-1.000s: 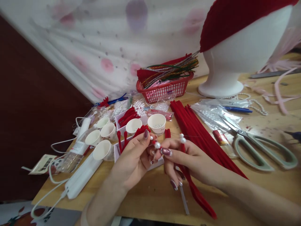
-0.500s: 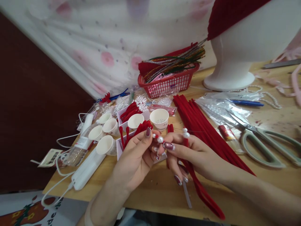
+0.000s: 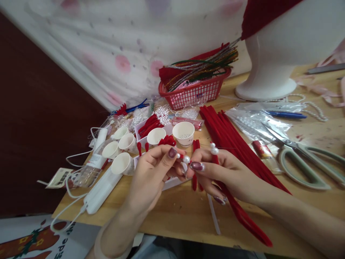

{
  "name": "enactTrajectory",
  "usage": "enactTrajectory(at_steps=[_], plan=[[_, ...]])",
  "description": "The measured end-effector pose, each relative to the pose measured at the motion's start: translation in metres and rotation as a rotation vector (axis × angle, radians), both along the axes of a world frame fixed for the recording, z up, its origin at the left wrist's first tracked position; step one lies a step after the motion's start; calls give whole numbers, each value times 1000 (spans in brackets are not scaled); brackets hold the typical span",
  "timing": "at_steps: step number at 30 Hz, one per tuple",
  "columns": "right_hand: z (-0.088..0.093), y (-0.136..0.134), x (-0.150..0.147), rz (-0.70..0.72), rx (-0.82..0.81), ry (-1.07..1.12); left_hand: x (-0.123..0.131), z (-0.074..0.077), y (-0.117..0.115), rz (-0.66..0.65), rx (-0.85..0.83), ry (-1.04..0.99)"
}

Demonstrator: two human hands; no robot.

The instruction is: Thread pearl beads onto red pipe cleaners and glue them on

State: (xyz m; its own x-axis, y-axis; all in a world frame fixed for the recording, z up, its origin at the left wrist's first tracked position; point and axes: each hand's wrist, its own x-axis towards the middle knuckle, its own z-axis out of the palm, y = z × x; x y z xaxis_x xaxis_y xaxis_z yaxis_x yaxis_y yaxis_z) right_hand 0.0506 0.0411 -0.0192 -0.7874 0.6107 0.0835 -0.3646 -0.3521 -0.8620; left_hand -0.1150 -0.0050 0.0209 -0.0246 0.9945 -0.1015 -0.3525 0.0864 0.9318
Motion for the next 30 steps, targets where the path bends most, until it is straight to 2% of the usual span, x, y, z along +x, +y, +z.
enactTrajectory(at_steps=[7, 10, 12, 14, 18, 21, 26, 28, 30], plan=[[-1, -1, 2, 9, -14, 16, 0, 0, 1, -9, -14, 1], [1, 0, 1, 8, -16, 7, -2, -2, 1, -14, 31, 56], [1, 0, 2, 6, -11, -7, -5, -2, 0, -13, 100, 175], [1, -1, 2, 5, -3, -20, -9, -1, 0, 8, 206, 375], [-2, 0, 4, 14, 27, -39, -17, 5, -1, 65, 490, 790], [-4, 1, 5, 33, 47, -23, -20, 5, -1, 61, 626, 897], [-8, 0, 5, 12, 57, 12, -14, -6, -4, 97, 570, 800], [-8, -2, 3, -5, 71, 13, -9, -13, -5, 145, 504, 652], [-8, -5, 1, -35, 96, 2, -3, -19, -5, 171, 397, 420]])
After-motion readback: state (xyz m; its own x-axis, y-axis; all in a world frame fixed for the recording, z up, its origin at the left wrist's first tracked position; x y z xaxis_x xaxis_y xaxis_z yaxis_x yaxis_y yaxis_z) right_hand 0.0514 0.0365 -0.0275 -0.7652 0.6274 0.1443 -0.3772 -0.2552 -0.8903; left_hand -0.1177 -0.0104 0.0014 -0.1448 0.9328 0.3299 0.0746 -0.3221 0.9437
